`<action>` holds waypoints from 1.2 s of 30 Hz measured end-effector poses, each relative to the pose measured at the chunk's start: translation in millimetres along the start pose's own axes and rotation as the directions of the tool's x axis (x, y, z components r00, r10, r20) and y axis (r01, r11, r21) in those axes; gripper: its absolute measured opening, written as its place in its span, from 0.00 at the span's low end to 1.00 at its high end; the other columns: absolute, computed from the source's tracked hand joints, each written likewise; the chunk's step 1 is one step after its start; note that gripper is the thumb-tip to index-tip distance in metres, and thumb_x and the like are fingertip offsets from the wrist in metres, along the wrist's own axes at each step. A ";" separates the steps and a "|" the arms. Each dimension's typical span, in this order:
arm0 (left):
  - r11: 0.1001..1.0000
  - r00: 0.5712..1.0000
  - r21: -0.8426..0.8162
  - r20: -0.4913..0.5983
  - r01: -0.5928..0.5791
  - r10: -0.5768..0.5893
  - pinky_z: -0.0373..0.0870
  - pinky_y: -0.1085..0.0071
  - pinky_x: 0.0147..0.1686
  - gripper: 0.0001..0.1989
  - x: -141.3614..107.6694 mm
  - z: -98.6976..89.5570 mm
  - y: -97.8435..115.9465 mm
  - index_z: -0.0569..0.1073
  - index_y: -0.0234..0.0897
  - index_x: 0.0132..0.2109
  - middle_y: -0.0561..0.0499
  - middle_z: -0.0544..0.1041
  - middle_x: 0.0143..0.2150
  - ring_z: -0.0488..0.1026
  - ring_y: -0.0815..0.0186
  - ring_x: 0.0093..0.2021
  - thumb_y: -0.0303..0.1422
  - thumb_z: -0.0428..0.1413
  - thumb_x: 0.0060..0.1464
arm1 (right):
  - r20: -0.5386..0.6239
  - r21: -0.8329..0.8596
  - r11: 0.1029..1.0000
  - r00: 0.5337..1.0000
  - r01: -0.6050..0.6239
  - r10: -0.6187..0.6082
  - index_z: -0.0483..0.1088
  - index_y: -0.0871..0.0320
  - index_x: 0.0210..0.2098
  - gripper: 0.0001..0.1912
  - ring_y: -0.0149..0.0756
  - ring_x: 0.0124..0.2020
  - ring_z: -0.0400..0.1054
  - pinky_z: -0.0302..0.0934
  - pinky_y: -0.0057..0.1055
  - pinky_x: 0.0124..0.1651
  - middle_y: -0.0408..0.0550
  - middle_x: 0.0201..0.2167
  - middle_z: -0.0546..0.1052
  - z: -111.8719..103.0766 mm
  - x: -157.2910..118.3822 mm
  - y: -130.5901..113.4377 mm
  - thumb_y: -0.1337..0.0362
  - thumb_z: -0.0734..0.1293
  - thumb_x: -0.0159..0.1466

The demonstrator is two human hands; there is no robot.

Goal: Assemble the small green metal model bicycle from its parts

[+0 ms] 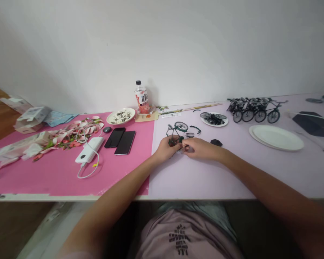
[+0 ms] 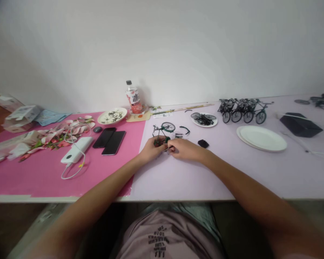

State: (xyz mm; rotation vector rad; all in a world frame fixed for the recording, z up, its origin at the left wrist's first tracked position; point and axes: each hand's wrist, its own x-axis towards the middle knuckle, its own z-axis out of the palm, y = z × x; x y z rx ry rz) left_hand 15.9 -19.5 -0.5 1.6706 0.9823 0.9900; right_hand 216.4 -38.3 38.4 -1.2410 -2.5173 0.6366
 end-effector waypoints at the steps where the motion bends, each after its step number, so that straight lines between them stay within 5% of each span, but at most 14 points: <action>1: 1.000 1.000 0.001 0.000 -0.003 0.003 0.72 0.71 0.43 0.13 0.1 0.1 0.0 0.78 0.31 0.47 0.45 0.82 0.42 0.77 0.66 0.39 0.31 0.62 0.55 | -0.001 -0.001 1.000 1.000 0.000 0.000 0.59 0.53 0.29 0.10 0.38 0.33 0.66 0.53 0.30 0.36 0.45 0.30 0.72 0.1 0.1 0.0 0.66 0.66 0.62; 36: 0.984 0.999 0.173 0.042 -0.027 0.020 0.71 0.71 0.39 0.11 -0.9 -4.9 -0.2 0.77 0.34 0.45 0.49 0.81 0.37 0.75 0.67 0.35 0.34 0.61 0.56 | 0.002 0.042 0.998 0.999 0.038 -0.038 0.61 0.54 0.30 0.08 0.38 0.34 0.63 0.53 0.31 0.36 0.46 0.33 0.72 7.8 1.5 10.2 0.66 0.65 0.64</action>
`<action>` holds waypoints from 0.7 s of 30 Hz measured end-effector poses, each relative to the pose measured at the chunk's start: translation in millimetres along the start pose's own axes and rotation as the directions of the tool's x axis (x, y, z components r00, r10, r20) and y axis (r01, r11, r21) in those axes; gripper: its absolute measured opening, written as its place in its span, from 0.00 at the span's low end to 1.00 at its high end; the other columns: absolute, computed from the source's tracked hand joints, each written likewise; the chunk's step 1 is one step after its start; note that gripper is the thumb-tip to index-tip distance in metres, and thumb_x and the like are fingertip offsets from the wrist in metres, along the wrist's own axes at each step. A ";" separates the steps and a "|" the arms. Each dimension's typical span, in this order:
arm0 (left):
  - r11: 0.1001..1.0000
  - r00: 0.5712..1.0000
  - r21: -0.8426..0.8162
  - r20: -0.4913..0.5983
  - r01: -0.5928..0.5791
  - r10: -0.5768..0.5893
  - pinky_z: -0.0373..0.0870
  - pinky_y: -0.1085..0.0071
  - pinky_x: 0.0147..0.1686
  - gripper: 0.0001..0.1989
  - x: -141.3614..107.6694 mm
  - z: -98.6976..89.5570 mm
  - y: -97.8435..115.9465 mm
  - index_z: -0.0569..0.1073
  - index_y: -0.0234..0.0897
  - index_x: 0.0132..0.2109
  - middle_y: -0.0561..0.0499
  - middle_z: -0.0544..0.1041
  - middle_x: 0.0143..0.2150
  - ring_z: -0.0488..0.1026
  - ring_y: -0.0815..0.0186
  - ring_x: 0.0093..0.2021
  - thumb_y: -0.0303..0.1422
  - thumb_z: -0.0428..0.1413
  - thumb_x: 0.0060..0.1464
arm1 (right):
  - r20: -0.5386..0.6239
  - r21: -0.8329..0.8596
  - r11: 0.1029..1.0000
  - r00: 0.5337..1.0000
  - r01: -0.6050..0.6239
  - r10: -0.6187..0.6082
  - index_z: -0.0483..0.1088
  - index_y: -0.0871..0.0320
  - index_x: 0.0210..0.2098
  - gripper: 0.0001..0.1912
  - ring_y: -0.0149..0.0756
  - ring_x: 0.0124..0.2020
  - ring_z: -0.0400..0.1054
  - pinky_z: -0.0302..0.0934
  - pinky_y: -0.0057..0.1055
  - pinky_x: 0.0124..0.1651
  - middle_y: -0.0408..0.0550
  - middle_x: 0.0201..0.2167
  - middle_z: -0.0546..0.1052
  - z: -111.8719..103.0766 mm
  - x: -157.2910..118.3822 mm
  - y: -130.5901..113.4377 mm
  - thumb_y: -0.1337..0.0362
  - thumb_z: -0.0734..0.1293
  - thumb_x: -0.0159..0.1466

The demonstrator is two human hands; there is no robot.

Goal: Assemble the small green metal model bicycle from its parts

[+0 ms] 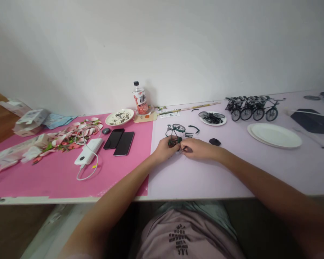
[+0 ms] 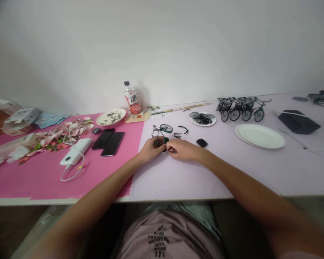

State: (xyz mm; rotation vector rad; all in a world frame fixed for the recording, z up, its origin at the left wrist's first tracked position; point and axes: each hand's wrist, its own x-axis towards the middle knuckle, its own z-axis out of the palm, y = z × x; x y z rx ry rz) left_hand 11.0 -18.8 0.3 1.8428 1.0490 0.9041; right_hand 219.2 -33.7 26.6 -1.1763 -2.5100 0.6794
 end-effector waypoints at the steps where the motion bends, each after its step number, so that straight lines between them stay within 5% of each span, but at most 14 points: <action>1: 1.000 1.000 0.001 0.000 0.000 0.000 0.71 0.71 0.39 0.11 0.1 0.0 -0.3 0.77 0.34 0.45 0.49 0.81 0.37 0.75 0.67 0.36 0.34 0.61 0.56 | 0.002 0.000 1.000 1.000 0.002 -0.002 0.61 0.54 0.30 0.08 0.38 0.34 0.63 0.53 0.31 0.36 0.46 0.33 0.72 0.0 0.1 0.2 0.66 0.65 0.64; 21: 0.998 1.000 0.063 0.016 -0.016 0.015 0.69 0.72 0.38 0.08 -2.5 -2.7 7.5 0.76 0.35 0.43 0.51 0.79 0.36 0.71 0.67 0.34 0.34 0.60 0.58 | -0.005 -0.018 1.000 1.000 0.020 -0.021 0.61 0.54 0.30 0.07 0.39 0.35 0.64 0.55 0.33 0.38 0.47 0.34 0.72 3.8 1.4 6.0 0.66 0.64 0.64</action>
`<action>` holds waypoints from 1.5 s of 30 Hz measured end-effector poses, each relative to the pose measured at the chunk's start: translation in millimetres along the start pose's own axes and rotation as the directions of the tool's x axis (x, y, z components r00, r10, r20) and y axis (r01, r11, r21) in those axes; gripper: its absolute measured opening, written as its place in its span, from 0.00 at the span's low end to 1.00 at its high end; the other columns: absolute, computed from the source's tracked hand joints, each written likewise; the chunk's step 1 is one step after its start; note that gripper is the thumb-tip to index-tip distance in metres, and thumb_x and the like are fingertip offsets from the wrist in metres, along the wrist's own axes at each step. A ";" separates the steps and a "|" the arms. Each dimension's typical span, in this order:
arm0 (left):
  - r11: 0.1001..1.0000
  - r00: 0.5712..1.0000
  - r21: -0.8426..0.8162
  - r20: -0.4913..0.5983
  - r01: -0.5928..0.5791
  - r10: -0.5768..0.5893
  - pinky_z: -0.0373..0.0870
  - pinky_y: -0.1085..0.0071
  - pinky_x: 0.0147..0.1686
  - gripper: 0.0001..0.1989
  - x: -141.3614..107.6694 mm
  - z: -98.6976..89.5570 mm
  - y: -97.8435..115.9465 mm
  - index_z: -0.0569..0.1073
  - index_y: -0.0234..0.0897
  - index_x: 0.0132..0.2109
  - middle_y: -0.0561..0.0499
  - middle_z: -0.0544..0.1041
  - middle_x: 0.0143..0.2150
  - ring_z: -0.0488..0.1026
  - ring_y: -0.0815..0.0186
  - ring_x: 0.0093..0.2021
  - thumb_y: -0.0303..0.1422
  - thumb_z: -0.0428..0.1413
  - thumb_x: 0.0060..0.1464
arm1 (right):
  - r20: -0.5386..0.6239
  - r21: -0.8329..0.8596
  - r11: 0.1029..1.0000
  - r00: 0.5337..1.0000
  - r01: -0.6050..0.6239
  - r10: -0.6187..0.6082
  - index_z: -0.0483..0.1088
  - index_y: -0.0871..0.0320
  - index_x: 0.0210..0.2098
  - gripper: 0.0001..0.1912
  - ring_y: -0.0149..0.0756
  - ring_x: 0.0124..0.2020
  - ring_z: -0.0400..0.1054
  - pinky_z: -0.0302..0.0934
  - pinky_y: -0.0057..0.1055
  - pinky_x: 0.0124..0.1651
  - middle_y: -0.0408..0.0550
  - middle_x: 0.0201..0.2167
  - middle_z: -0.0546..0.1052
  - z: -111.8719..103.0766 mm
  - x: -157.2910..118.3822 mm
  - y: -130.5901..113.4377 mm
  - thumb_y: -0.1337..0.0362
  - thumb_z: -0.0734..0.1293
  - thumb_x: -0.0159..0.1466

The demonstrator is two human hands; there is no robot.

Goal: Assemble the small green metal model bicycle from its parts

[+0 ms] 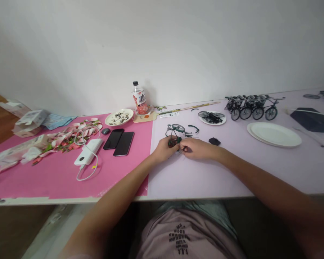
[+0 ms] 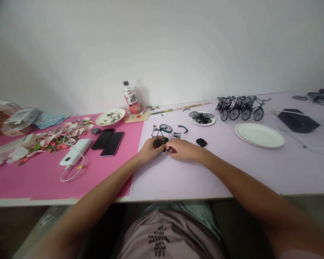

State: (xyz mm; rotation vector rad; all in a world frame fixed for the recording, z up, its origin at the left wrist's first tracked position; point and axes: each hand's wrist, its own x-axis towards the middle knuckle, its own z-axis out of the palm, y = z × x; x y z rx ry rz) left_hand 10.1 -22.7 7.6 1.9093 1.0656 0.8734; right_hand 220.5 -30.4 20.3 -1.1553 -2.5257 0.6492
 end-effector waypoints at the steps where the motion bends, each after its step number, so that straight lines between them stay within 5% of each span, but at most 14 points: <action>1: 1.000 1.000 0.007 -0.001 -0.001 0.001 0.69 0.72 0.38 0.08 -0.1 -0.1 -0.1 0.76 0.35 0.43 0.51 0.79 0.36 0.71 0.67 0.34 0.34 0.60 0.58 | 0.004 0.002 1.000 1.000 0.001 -0.001 0.61 0.54 0.30 0.07 0.39 0.35 0.65 0.55 0.33 0.38 0.47 0.34 0.72 0.0 -0.1 -0.1 0.66 0.64 0.64; 45: 0.997 1.000 0.078 0.019 -0.024 0.023 0.67 0.72 0.37 0.08 -0.5 -1.7 -0.4 0.76 0.36 0.43 0.52 0.77 0.35 0.70 0.67 0.34 0.33 0.59 0.58 | 0.023 -0.036 0.999 1.000 0.000 0.001 0.60 0.54 0.30 0.08 0.38 0.36 0.66 0.57 0.32 0.39 0.48 0.36 0.73 -0.5 -1.3 -3.2 0.68 0.63 0.65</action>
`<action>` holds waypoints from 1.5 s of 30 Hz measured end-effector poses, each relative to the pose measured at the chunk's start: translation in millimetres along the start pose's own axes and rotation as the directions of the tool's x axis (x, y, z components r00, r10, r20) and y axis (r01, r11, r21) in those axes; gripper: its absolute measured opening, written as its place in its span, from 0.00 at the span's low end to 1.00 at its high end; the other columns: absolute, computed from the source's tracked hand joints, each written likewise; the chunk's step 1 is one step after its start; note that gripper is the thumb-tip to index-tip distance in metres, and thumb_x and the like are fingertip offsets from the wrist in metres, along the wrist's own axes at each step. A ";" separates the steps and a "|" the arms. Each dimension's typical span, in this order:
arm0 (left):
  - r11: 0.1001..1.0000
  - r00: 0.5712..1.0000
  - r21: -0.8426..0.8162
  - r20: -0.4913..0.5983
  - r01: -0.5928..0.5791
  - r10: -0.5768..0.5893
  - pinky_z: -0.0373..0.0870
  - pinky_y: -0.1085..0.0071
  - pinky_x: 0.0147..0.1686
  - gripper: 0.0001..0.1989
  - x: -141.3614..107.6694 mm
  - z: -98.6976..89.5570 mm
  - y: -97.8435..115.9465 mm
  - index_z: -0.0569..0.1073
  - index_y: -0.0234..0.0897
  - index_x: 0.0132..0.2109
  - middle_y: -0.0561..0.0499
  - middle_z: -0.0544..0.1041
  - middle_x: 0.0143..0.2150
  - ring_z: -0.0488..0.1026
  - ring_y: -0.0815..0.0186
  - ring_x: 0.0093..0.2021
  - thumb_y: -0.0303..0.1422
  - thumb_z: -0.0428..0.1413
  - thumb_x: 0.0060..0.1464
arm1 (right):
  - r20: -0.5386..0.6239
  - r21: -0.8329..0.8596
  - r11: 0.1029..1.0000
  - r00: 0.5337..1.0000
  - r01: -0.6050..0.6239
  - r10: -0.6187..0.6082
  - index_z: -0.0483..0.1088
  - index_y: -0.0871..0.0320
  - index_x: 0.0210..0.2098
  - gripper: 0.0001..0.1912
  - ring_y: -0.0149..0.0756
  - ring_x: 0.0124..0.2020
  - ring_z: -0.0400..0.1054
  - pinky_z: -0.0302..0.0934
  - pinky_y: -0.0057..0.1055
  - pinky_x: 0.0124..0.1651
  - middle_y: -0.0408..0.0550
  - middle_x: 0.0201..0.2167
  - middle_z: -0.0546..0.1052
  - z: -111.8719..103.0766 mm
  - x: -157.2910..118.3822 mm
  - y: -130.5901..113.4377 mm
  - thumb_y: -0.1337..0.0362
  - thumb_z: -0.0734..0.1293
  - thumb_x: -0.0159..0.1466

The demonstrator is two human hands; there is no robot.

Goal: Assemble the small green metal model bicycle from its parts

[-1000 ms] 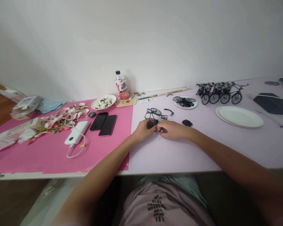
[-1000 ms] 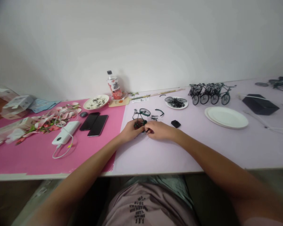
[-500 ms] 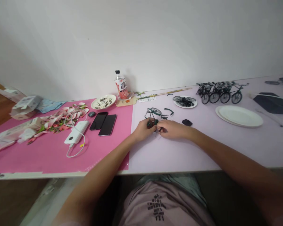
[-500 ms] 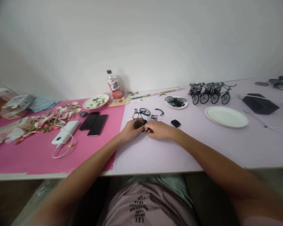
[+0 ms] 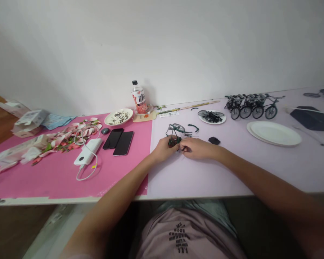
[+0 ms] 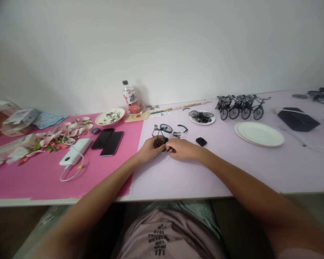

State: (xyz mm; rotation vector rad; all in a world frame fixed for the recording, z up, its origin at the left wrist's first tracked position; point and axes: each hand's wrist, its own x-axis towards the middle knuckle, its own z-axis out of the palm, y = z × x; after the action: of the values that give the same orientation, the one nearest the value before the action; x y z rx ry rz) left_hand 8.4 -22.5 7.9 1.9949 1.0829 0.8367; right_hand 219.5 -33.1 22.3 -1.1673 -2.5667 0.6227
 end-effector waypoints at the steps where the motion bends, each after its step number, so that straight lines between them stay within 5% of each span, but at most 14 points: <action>1: 1.000 1.000 -0.001 0.001 0.000 0.000 0.67 0.72 0.37 0.07 0.0 0.0 0.4 0.76 0.36 0.43 0.52 0.77 0.35 0.70 0.67 0.34 0.33 0.59 0.58 | -0.001 0.003 1.000 1.000 -0.004 0.004 0.60 0.54 0.30 0.08 0.38 0.36 0.66 0.57 0.32 0.39 0.48 0.36 0.73 -0.2 -0.2 -0.5 0.68 0.63 0.65; 45: 0.996 0.999 0.080 0.025 -0.036 0.034 0.66 0.71 0.36 0.06 -2.1 -2.5 8.3 0.76 0.37 0.40 0.53 0.75 0.33 0.68 0.67 0.32 0.33 0.57 0.58 | 0.008 -0.018 1.000 1.000 0.004 -0.003 0.64 0.55 0.31 0.05 0.41 0.38 0.68 0.59 0.33 0.42 0.50 0.37 0.75 -2.0 -0.2 -4.0 0.69 0.64 0.63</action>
State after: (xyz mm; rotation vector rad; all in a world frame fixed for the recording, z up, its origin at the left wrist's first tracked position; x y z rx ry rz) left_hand 8.9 -26.9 15.7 2.0910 1.0867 0.7964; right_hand 217.8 -35.1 25.9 -1.1681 -2.5854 0.6052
